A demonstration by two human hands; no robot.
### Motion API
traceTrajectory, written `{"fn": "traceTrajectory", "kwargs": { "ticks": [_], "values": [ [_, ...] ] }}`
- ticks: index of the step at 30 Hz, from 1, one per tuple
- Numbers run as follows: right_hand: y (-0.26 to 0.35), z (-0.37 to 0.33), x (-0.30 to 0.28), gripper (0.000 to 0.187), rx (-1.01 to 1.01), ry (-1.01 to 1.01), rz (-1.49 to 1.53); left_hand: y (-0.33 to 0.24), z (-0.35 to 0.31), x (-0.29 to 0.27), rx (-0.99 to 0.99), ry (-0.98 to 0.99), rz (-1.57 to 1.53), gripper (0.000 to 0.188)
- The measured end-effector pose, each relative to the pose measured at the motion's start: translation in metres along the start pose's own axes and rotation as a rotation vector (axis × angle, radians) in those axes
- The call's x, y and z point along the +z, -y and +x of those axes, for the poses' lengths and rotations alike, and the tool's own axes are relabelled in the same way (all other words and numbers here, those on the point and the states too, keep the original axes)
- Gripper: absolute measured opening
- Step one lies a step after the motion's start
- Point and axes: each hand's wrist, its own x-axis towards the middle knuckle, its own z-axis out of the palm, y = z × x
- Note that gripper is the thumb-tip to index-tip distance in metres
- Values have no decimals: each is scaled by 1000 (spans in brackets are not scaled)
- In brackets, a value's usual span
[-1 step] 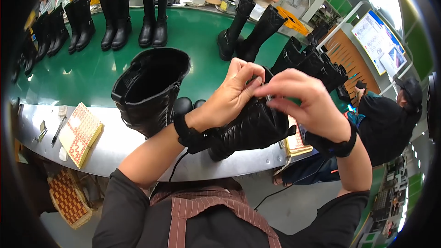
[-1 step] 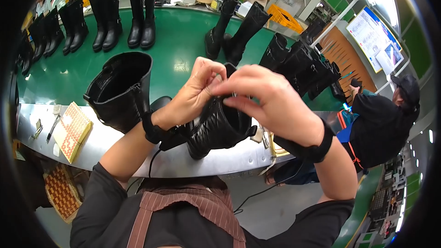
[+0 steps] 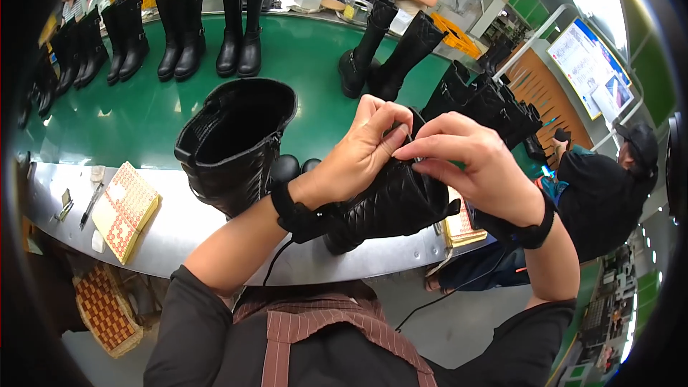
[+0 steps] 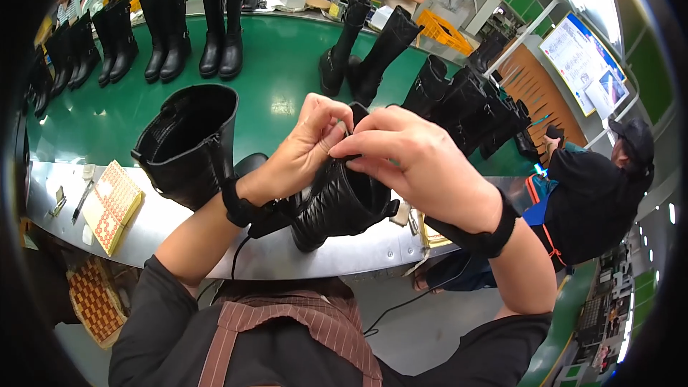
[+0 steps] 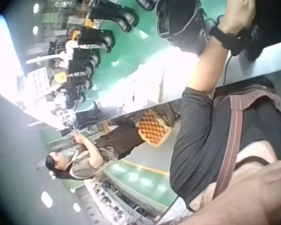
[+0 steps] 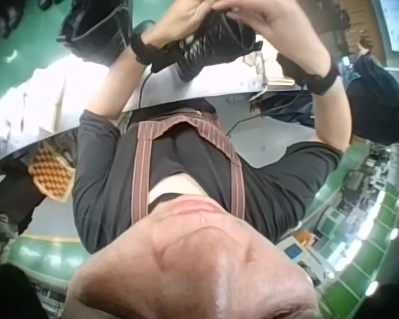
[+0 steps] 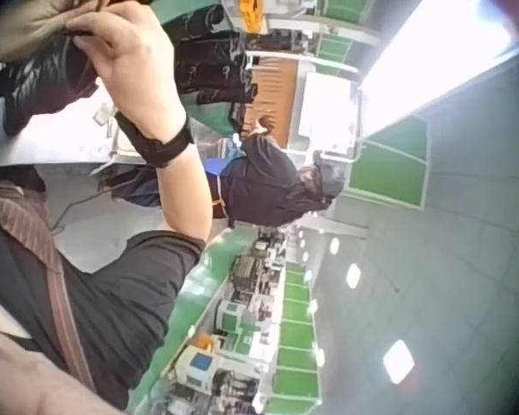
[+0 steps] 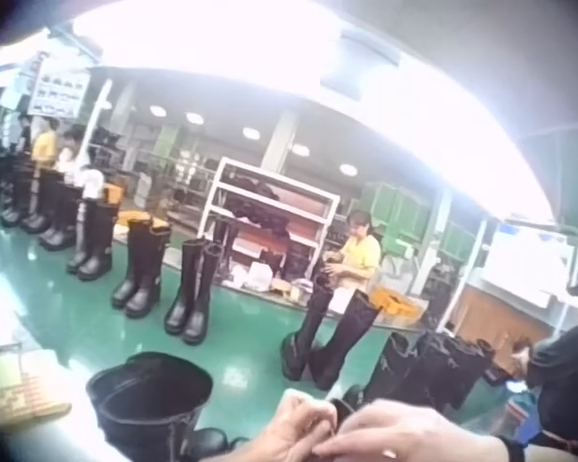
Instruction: Inspecting and cleaning black leather boots on a factory assembly line.
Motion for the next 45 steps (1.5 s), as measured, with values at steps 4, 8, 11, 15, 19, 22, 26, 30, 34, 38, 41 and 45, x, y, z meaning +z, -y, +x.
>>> {"fn": "traceTrajectory", "kwargs": {
  "ticks": [4,8,11,15,19,22,26,30,34,38,41,45],
  "values": [
    [4,9,-7,14,51,57,14,-2,0,4,-69,-3,-80,13],
    [2,19,-16,10,183,139,99,0,1,1,-48,-17,-17,12],
    [-7,14,-11,10,80,141,127,2,2,3,-68,-37,-76,12],
    [-1,17,-12,10,261,-13,149,5,2,0,-28,-35,-26,12],
    [-1,17,-6,14,534,4,395,2,4,5,26,-33,28,9],
    [6,23,-11,21,739,201,606,0,6,7,54,-51,118,8],
    [-1,24,-9,22,802,221,654,-4,2,14,15,-53,82,7],
    [-11,22,-6,23,790,212,815,-6,1,16,70,-102,186,6],
    [-13,22,-3,26,699,125,741,-6,6,16,81,-116,205,5],
    [-12,15,2,27,695,86,654,-3,2,25,66,-147,174,6],
    [-7,10,4,23,690,48,776,-10,-1,27,57,-156,177,5],
    [-14,-2,2,31,681,105,804,-10,-4,25,17,-180,160,5]
  ]
}}
